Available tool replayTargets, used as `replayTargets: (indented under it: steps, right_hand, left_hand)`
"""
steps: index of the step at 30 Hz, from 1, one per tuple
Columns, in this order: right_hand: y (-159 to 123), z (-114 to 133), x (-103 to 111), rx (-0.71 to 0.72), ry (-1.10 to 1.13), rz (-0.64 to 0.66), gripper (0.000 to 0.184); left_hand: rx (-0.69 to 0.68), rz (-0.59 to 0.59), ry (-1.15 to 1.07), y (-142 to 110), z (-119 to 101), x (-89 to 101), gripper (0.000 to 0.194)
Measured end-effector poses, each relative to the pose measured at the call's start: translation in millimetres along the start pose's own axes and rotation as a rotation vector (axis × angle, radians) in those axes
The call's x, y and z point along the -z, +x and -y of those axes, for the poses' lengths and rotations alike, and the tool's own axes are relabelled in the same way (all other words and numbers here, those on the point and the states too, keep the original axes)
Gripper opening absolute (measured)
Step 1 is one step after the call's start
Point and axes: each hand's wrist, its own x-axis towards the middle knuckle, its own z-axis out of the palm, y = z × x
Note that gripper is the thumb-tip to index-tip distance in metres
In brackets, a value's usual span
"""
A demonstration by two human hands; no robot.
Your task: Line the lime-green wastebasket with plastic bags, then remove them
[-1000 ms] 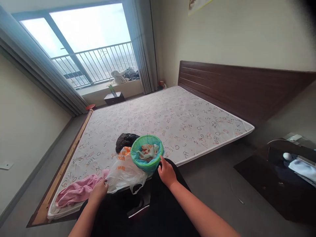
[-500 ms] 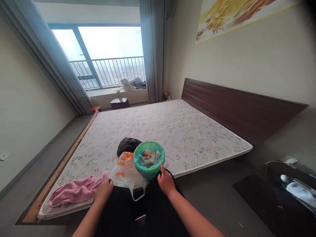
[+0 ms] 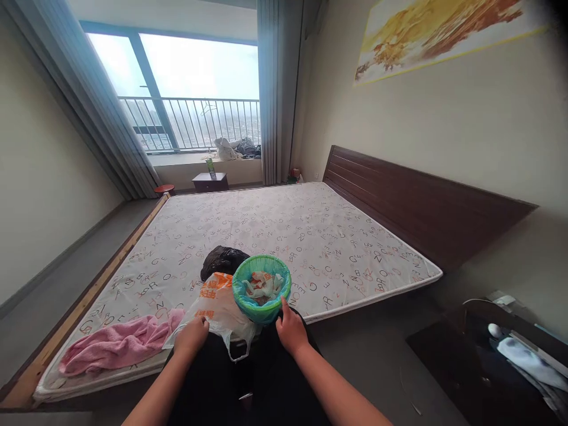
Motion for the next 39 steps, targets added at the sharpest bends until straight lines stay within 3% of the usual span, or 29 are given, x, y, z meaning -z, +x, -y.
replayTargets:
  steps: [10,17,23,31,39]
  right_hand:
    - [-2,-10,6,0.008,0.030,-0.010,0.084]
    - [1,-10,8,-0.007,-0.026,0.018,0.084]
    - [0,-8,8,0.042,-0.093,0.026,0.083]
    - [0,-30,5,0.011,-0.083,-0.008,0.081]
    - [-1,-45,9,-0.017,-0.082,-0.001,0.079]
  left_hand:
    - [-0.003,0.009,-0.017,1,10,-4.6,0.041]
    - [-0.002,0.053,-0.014,0,12,0.5,0.038]
    - [-0.013,0.024,-0.027,-1,14,0.7,0.040]
    - [-0.031,-0.026,-0.086,3,18,-7.8,0.038]
    - [0.023,-0.051,-0.147,4,37,-15.9,0.040]
